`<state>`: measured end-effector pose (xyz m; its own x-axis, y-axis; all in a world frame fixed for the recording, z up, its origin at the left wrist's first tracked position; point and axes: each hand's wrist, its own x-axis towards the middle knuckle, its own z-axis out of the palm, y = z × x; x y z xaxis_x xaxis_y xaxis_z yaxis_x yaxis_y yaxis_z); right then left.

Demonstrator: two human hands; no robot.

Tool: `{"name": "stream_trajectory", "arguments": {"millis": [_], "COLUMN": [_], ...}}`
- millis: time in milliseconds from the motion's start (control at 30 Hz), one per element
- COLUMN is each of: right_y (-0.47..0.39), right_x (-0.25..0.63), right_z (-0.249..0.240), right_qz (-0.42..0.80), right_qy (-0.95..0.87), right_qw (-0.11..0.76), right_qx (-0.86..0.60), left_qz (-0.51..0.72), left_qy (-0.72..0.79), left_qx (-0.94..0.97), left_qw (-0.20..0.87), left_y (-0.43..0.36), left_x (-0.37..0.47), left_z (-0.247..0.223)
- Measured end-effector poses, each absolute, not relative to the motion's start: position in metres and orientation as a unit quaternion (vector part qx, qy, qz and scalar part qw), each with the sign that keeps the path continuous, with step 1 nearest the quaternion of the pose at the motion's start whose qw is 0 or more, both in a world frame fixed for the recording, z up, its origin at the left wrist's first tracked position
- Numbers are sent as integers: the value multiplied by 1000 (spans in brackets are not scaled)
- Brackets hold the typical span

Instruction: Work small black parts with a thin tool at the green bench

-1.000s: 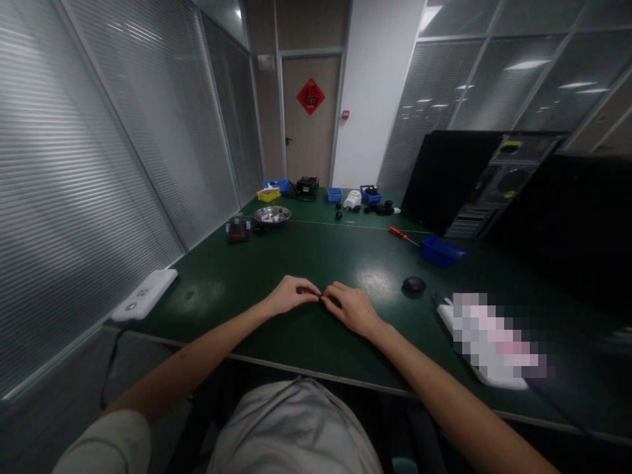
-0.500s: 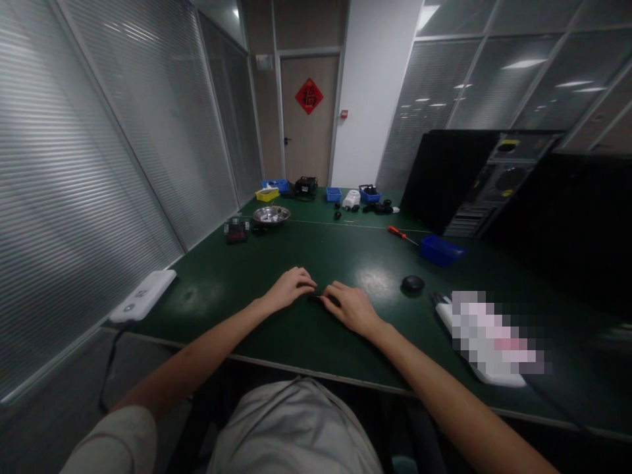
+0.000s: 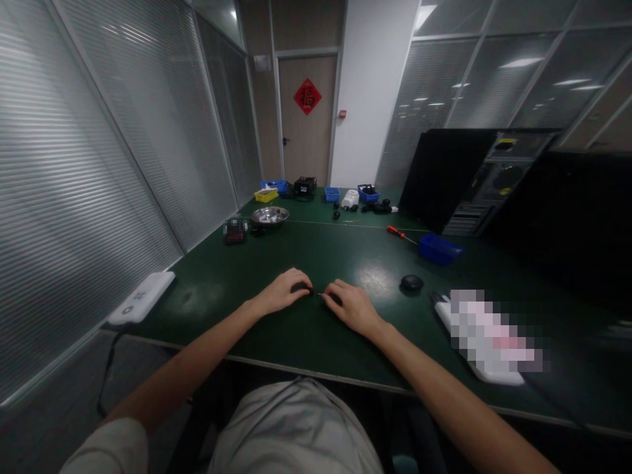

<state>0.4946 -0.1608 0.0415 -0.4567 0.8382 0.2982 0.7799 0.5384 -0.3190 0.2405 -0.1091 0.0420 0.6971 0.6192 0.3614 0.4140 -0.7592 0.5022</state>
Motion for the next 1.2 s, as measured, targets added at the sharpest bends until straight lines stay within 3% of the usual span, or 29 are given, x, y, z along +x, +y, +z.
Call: {"name": "stream_trajectory", "arguments": {"millis": [267, 500, 633, 1200], "right_y": [-161, -162, -160, -162], "right_x": [496, 496, 497, 498], "right_z": [44, 46, 45, 46], "right_qz": [79, 89, 87, 91], "right_qy": [-848, -849, -848, -849], "right_qw": [213, 209, 210, 224], "right_qx": [-479, -477, -479, -471], "left_qz": [190, 177, 158, 195], "left_qy": [326, 634, 711, 741], "left_qx": [910, 753, 681, 634], "left_qw": [169, -5, -73, -104], "left_y": [-83, -30, -22, -21], "left_x": [200, 28, -34, -39], "left_z": [39, 27, 18, 15]}}
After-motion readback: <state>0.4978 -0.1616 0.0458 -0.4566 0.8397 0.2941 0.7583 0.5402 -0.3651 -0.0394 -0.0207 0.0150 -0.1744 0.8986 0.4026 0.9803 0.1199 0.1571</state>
